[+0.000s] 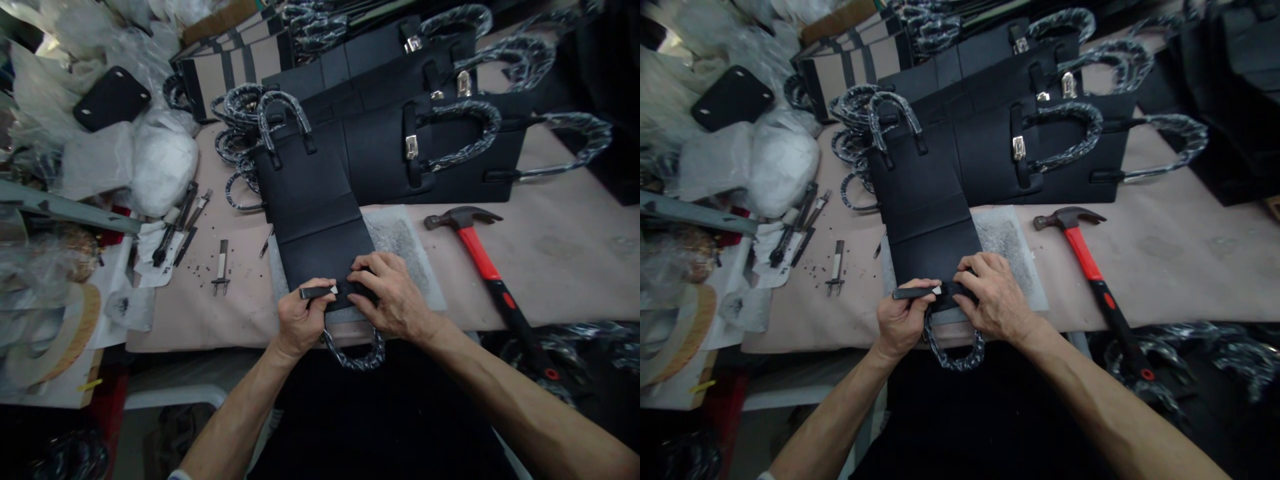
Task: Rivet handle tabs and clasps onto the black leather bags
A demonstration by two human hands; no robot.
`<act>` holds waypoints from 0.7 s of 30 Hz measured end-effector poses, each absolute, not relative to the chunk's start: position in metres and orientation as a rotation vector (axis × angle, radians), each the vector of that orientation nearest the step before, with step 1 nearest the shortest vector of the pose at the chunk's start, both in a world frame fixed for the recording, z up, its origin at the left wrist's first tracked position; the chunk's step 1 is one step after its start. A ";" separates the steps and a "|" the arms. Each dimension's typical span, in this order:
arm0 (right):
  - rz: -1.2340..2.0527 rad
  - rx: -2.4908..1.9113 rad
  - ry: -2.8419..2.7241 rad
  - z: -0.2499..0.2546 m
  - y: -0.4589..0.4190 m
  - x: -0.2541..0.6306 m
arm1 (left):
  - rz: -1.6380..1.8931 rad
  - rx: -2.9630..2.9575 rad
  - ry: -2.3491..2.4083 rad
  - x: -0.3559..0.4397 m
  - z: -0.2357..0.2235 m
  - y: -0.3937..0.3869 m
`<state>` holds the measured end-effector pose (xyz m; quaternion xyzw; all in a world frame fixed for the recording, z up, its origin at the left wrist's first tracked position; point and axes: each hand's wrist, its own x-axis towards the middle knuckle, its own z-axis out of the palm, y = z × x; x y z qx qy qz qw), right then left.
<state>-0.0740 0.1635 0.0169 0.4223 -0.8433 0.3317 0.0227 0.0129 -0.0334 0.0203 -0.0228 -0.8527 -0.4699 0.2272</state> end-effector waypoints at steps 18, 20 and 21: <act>1.056 1.284 -2.646 0.019 0.164 -0.073 | -1.088 -0.082 -2.430 0.007 0.023 -0.025; 1.055 1.278 -2.647 0.018 0.164 -0.073 | -1.056 -0.115 -2.424 0.007 0.023 -0.025; 1.055 1.275 -2.643 0.018 0.164 -0.073 | -1.035 -0.131 -2.421 0.007 0.022 -0.024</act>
